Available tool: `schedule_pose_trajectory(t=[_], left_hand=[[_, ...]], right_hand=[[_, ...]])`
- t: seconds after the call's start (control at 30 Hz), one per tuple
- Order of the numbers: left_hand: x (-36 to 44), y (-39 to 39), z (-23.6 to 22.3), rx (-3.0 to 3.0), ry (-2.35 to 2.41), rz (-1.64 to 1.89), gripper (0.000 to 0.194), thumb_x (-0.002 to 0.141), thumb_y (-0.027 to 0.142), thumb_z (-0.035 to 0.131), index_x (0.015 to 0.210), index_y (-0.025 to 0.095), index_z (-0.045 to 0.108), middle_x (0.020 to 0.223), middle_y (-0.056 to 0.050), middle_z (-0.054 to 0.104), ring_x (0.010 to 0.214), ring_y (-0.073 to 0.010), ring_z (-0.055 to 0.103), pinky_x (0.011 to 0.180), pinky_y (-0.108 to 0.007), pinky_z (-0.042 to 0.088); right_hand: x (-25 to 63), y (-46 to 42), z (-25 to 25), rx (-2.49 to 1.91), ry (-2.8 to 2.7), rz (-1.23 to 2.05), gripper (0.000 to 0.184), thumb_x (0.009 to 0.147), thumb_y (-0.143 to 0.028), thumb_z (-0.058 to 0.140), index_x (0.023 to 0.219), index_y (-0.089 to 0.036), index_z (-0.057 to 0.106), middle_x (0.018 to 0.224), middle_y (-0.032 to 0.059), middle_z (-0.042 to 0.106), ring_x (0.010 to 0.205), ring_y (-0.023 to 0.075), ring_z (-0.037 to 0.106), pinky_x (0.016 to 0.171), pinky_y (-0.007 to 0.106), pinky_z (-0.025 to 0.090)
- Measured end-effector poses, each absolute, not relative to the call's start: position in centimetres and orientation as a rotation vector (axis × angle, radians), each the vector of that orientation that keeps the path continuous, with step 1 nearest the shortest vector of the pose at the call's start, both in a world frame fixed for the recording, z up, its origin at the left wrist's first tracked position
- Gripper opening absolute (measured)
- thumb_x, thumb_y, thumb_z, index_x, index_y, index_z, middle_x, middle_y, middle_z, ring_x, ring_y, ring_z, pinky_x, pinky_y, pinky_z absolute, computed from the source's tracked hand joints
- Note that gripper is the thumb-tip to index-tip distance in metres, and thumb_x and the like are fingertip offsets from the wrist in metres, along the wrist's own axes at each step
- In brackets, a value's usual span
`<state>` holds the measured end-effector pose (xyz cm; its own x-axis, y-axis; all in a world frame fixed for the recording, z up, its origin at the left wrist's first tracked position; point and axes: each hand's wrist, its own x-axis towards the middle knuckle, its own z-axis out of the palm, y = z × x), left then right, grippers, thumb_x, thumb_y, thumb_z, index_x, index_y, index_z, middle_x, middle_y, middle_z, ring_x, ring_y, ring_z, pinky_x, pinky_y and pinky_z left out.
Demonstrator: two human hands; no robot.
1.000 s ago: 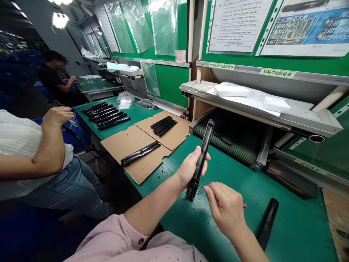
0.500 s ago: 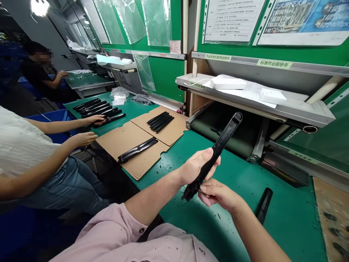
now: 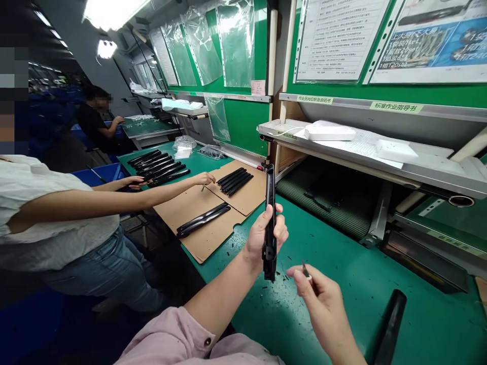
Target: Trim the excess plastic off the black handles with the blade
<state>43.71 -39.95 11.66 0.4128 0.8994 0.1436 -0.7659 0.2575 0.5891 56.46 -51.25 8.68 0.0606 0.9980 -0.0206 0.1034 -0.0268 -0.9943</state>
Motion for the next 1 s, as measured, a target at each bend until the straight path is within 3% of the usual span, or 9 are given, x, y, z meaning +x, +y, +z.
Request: schedule_pose_trajectory(t=[0.13, 0.23, 0.37, 0.5, 0.67, 0.77, 1.0], left_hand=[[44.4, -40.0, 11.0, 0.638, 0.251, 1.184, 0.030, 0.092, 0.048, 0.054, 0.091, 0.018, 0.054, 0.045, 0.008, 0.043, 0.035, -0.0051, 0.028, 0.041, -0.019, 0.025], [44.1, -40.0, 11.0, 0.710, 0.280, 1.212, 0.039, 0.080, 0.053, 0.067, 0.091, 0.019, 0.054, 0.047, 0.009, 0.045, 0.037, -0.0048, 0.030, 0.041, -0.019, 0.025], [42.3, -40.2, 11.5, 1.028, 0.553, 1.231, 0.037, 0.074, 0.044, 0.077, 0.091, 0.017, 0.057, 0.062, 0.001, 0.062, 0.055, -0.0096, 0.053, 0.055, -0.020, 0.039], [40.9, -40.8, 11.6, 1.118, 0.723, 1.186, 0.030, 0.077, 0.038, 0.074, 0.088, 0.017, 0.056, 0.077, -0.006, 0.071, 0.075, -0.0186, 0.066, 0.069, -0.028, 0.050], [41.3, -40.8, 11.0, 0.945, 0.807, 1.282, 0.031, 0.079, 0.044, 0.070, 0.082, 0.018, 0.053, 0.070, -0.003, 0.071, 0.060, -0.0153, 0.064, 0.059, -0.026, 0.051], [41.7, -40.4, 10.9, 0.881, 0.807, 1.312, 0.032, 0.077, 0.044, 0.071, 0.081, 0.018, 0.053, 0.068, -0.002, 0.070, 0.058, -0.0143, 0.063, 0.058, -0.025, 0.051], [42.0, -40.0, 10.9, 0.830, 0.949, 1.393, 0.033, 0.075, 0.044, 0.071, 0.076, 0.017, 0.051, 0.057, 0.001, 0.063, 0.047, -0.0098, 0.053, 0.048, -0.020, 0.043]], right_hand=[[53.8, -50.7, 9.2, -1.100, -1.030, 1.563, 0.052, 0.082, -0.066, 0.057, 0.073, -0.015, 0.060, 0.051, -0.0072, 0.030, 0.048, 0.0075, 0.021, 0.047, 0.025, 0.015], [53.0, -50.0, 9.0, -0.949, -0.912, 1.773, 0.051, 0.078, -0.066, 0.062, 0.072, -0.015, 0.060, 0.046, -0.0098, 0.026, 0.045, 0.0056, 0.015, 0.044, 0.025, 0.011], [54.8, -48.9, 9.0, -1.176, -0.988, 1.476, 0.048, 0.068, -0.059, 0.076, 0.063, -0.017, 0.053, 0.047, -0.0107, 0.025, 0.046, 0.0049, 0.016, 0.046, 0.024, 0.011], [57.5, -48.5, 10.1, -1.331, -1.162, 1.299, 0.041, 0.072, -0.051, 0.074, 0.066, -0.018, 0.051, 0.053, -0.0089, 0.027, 0.050, 0.0065, 0.020, 0.048, 0.025, 0.014], [58.1, -48.8, 10.9, -1.229, -1.314, 1.301, 0.035, 0.083, -0.049, 0.064, 0.072, -0.018, 0.053, 0.057, -0.0076, 0.027, 0.053, 0.0081, 0.021, 0.049, 0.026, 0.016], [57.9, -49.1, 10.3, -1.194, -1.345, 1.266, 0.031, 0.085, -0.049, 0.063, 0.089, -0.019, 0.058, 0.059, -0.0077, 0.029, 0.055, 0.0094, 0.024, 0.051, 0.026, 0.020], [58.7, -49.4, 9.7, -1.460, -1.673, 0.693, 0.032, 0.088, -0.055, 0.058, 0.095, -0.024, 0.058, 0.074, -0.0027, 0.054, 0.064, 0.0129, 0.043, 0.058, 0.026, 0.030]])
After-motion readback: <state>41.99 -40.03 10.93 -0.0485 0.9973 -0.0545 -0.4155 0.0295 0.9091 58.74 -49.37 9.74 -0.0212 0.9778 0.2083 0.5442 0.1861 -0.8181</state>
